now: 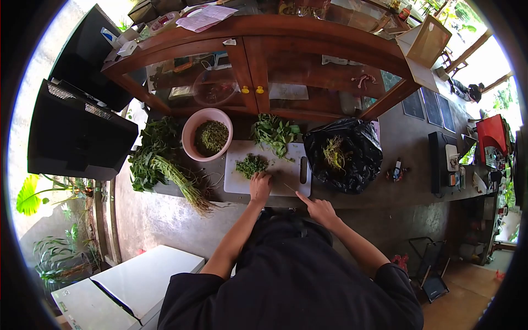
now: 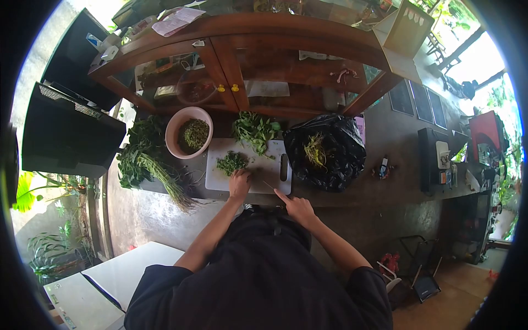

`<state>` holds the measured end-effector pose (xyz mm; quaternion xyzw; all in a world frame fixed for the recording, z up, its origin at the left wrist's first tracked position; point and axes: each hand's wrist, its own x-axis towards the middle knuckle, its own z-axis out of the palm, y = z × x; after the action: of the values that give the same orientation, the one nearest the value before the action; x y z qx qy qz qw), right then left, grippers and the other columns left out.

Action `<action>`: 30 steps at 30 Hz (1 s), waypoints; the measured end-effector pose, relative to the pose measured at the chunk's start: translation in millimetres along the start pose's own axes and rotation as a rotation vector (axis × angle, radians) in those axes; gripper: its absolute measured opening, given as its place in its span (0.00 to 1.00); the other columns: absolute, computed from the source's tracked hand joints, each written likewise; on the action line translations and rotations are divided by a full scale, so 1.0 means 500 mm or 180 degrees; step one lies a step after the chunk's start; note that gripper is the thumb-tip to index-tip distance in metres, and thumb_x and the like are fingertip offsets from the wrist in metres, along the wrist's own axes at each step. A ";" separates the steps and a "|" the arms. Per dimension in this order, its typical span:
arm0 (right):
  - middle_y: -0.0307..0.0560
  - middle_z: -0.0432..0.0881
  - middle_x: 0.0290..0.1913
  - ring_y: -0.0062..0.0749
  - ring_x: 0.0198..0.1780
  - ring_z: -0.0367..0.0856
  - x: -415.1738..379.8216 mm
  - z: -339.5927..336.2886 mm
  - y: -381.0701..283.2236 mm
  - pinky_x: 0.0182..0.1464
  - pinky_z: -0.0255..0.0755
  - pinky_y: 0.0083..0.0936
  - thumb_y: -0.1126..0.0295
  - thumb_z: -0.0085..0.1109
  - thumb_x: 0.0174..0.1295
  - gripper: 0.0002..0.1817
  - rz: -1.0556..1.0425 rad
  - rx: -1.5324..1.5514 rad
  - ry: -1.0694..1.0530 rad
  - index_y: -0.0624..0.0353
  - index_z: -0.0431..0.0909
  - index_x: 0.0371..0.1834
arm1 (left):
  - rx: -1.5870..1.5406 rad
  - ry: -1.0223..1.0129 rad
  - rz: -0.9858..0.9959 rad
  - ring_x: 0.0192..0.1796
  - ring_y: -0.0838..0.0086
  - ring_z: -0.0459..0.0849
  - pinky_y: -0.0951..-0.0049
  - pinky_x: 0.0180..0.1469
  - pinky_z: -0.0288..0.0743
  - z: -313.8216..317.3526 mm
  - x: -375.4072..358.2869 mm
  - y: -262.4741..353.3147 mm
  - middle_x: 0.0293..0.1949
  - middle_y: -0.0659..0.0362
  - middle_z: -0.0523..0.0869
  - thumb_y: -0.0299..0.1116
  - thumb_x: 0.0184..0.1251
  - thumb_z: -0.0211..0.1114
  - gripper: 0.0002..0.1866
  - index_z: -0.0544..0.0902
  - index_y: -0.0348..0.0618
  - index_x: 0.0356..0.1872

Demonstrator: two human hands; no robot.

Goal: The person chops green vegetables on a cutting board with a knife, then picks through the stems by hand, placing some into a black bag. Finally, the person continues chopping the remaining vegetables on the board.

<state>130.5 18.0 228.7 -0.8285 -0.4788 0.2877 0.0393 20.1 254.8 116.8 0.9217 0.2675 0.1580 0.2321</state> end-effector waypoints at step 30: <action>0.60 0.81 0.25 0.61 0.30 0.83 0.014 0.070 0.009 0.39 0.77 0.55 0.61 0.52 0.66 0.40 -0.0078 0.0286 0.0308 0.18 0.49 0.80 | -0.0052 0.0073 0.0137 0.48 0.59 0.81 0.61 0.53 0.75 0.025 -0.017 -0.020 0.39 0.58 0.86 0.31 0.59 0.67 0.06 0.89 0.46 0.36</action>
<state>118.8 14.1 195.0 -0.8329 -0.4731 0.2680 0.1031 14.2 253.1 99.7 0.9235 0.2490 0.1757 0.2332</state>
